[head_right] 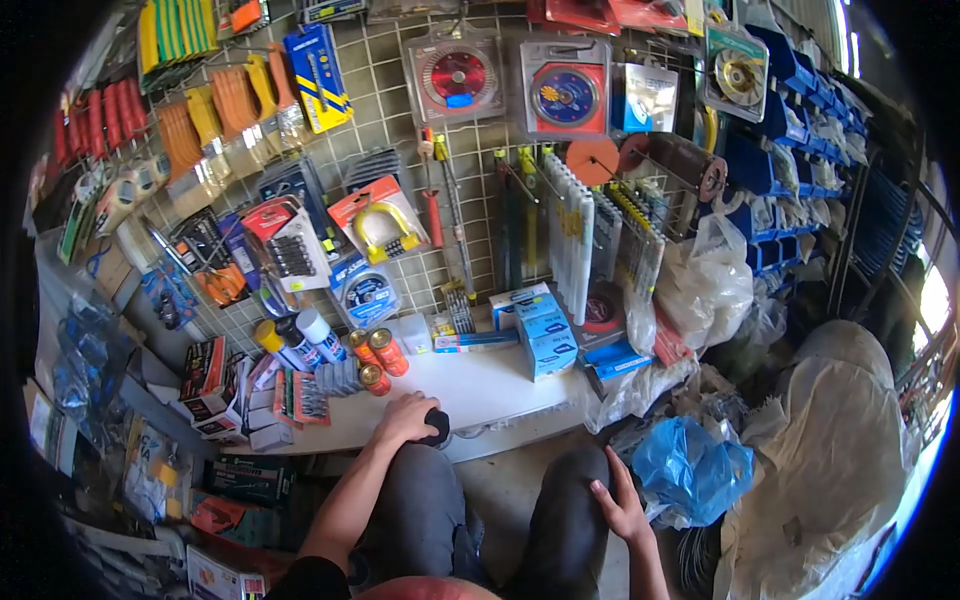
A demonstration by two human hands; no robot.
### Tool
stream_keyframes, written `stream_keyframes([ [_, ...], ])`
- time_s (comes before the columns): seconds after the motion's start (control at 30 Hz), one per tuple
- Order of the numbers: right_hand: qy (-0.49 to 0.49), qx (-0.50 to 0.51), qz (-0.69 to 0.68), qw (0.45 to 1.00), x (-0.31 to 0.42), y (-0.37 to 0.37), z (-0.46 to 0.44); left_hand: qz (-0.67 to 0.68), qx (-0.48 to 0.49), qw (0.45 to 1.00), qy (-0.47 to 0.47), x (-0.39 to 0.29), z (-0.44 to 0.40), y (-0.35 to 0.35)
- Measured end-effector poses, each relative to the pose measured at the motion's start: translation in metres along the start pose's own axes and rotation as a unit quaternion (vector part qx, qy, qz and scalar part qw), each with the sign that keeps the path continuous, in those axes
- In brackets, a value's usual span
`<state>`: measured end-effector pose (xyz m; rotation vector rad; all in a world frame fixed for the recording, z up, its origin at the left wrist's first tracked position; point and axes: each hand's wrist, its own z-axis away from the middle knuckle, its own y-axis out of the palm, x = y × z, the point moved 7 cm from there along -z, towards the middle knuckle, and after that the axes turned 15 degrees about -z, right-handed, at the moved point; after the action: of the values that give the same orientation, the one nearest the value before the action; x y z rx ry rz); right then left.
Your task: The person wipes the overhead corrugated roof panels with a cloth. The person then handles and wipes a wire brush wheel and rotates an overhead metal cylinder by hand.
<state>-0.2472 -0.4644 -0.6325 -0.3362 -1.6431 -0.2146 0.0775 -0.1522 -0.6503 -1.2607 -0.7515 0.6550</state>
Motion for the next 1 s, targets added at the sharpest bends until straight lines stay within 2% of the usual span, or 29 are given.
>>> stream_keyframes([
  [0.07,0.014,-0.043,-0.009,0.999,-0.008,-0.01,0.005,0.023,0.033,0.999,0.035,-0.002,-0.006,0.002],
  [0.1,0.061,-0.079,-0.089,0.991,0.002,-0.009,0.008,0.037,0.004,0.999,0.024,-0.01,0.002,-0.02],
  [0.13,-0.04,-0.128,-0.006,0.991,0.003,-0.017,0.004,0.038,-0.006,0.999,0.019,-0.017,0.007,-0.041],
  [0.17,-0.067,-0.132,-0.024,0.989,0.021,-0.015,-0.001,0.149,-0.065,0.983,0.085,-0.031,0.013,-0.071],
  [0.2,-0.092,-0.136,-0.044,0.985,0.041,-0.008,-0.008,0.253,-0.124,0.947,0.152,-0.043,0.022,-0.102],
  [0.27,-0.109,-0.103,-0.122,0.981,0.056,0.013,-0.034,0.461,-0.116,0.854,0.211,-0.073,0.033,-0.144],
  [0.33,-0.052,-0.025,-0.296,0.953,0.078,0.063,-0.065,0.617,-0.078,0.734,0.273,-0.115,0.021,-0.146],
  [0.37,0.0,-0.025,-0.352,0.936,0.059,0.084,-0.087,0.615,-0.101,0.73,0.282,-0.138,0.017,-0.146],
  [0.4,0.029,0.006,-0.47,0.882,0.05,0.11,-0.112,0.612,-0.121,0.725,0.292,-0.161,0.014,-0.141],
  [0.47,0.119,0.117,-0.668,0.725,0.013,0.143,-0.157,0.45,-0.273,0.83,0.185,-0.183,-0.005,-0.12],
  [0.5,0.126,0.116,-0.668,0.724,0.01,0.153,-0.164,0.464,-0.202,0.86,0.067,-0.178,0.011,-0.138],
  [0.53,0.131,0.101,-0.665,0.728,0.003,0.162,-0.172,0.433,-0.319,0.839,0.087,-0.166,0.004,-0.14],
  [0.63,0.107,0.004,-0.61,0.785,-0.035,0.175,-0.187,0.539,-0.303,0.782,0.08,-0.142,-0.019,-0.107],
  [0.7,0.089,-0.059,-0.558,0.823,-0.058,0.175,-0.193,0.468,-0.282,0.833,0.087,-0.146,-0.032,-0.103],
  [0.73,0.08,-0.087,-0.534,0.837,-0.065,0.174,-0.195,0.45,-0.267,0.847,0.089,-0.15,-0.035,-0.104],
  [0.77,0.078,-0.111,-0.513,0.848,-0.072,0.172,-0.197,0.5,-0.211,0.835,0.093,-0.151,-0.049,-0.088],
  [0.8,0.08,-0.131,-0.494,0.856,-0.077,0.169,-0.199,0.547,-0.156,0.817,0.098,-0.152,-0.067,-0.068],
  [0.87,0.099,-0.164,-0.461,0.866,-0.079,0.16,-0.205,0.656,-0.105,0.745,0.06,-0.153,-0.094,-0.022],
  [0.9,0.145,-0.186,-0.414,0.879,-0.084,0.152,-0.204,0.669,-0.07,0.739,0.047,-0.155,-0.099,-0.006],
  [0.93,0.144,-0.188,-0.409,0.881,-0.069,0.139,-0.201,0.682,-0.034,0.729,0.036,-0.161,-0.102,0.007],
  [0.97,0.214,-0.187,-0.21,0.935,-0.056,0.124,-0.191,0.684,0.044,0.728,-0.006,-0.168,-0.102,0.036],
  [1.0,0.288,-0.163,-0.01,0.944,-0.043,0.11,-0.18,0.678,0.121,0.724,-0.048,-0.175,-0.092,0.055],
])
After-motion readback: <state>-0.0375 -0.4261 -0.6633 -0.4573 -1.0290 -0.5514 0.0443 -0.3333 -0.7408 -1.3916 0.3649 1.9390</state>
